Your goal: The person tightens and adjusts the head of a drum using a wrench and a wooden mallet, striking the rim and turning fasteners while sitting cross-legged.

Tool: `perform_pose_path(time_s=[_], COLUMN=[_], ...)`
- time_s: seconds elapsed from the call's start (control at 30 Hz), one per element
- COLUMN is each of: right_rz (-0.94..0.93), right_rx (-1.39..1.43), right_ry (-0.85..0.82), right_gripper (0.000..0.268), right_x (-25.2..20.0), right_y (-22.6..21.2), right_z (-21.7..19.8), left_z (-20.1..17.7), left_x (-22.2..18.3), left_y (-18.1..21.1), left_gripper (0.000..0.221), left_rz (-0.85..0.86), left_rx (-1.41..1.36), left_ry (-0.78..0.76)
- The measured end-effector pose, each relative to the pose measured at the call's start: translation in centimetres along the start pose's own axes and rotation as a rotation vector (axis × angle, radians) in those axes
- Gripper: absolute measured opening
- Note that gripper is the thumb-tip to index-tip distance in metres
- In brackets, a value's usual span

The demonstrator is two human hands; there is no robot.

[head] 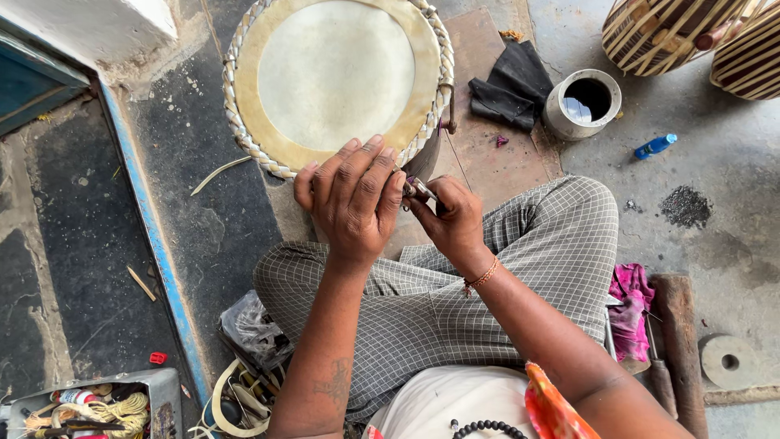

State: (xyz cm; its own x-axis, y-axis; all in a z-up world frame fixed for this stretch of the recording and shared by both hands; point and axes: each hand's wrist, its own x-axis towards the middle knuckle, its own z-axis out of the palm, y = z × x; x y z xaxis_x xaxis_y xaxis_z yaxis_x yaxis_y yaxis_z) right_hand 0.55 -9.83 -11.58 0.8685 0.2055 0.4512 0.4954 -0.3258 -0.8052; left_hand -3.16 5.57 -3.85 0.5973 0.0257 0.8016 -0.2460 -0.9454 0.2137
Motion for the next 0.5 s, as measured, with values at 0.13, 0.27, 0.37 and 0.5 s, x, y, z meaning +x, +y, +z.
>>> perform_pose_path(time_s=[0.13, 0.27, 0.37, 0.5], right_rz=[0.013, 0.002, -0.004, -0.005], right_rx=[-0.038, -0.077, -0.092, -0.046], right_ry=[0.000, -0.009, -0.042, -0.088], right_gripper=[0.032, 0.032, 0.030, 0.028], right_x=[0.2, 0.8, 1.0, 0.4], right_y=[-1.1, -1.1, -1.0, -1.2], right_z=[-0.3, -0.3, -0.5, -1.2], left_z=[0.0, -0.1, 0.0, -0.2], left_x=[0.0, 0.0, 0.0, 0.0], left_y=[0.0, -0.2, -0.3, -0.3], left_gripper=[0.025, 0.025, 0.025, 0.024], left_rz=[-0.001, 0.006, 0.009, 0.011], left_rx=[0.006, 0.003, -0.006, -0.006], left_ry=[-0.010, -0.008, -0.011, -0.009])
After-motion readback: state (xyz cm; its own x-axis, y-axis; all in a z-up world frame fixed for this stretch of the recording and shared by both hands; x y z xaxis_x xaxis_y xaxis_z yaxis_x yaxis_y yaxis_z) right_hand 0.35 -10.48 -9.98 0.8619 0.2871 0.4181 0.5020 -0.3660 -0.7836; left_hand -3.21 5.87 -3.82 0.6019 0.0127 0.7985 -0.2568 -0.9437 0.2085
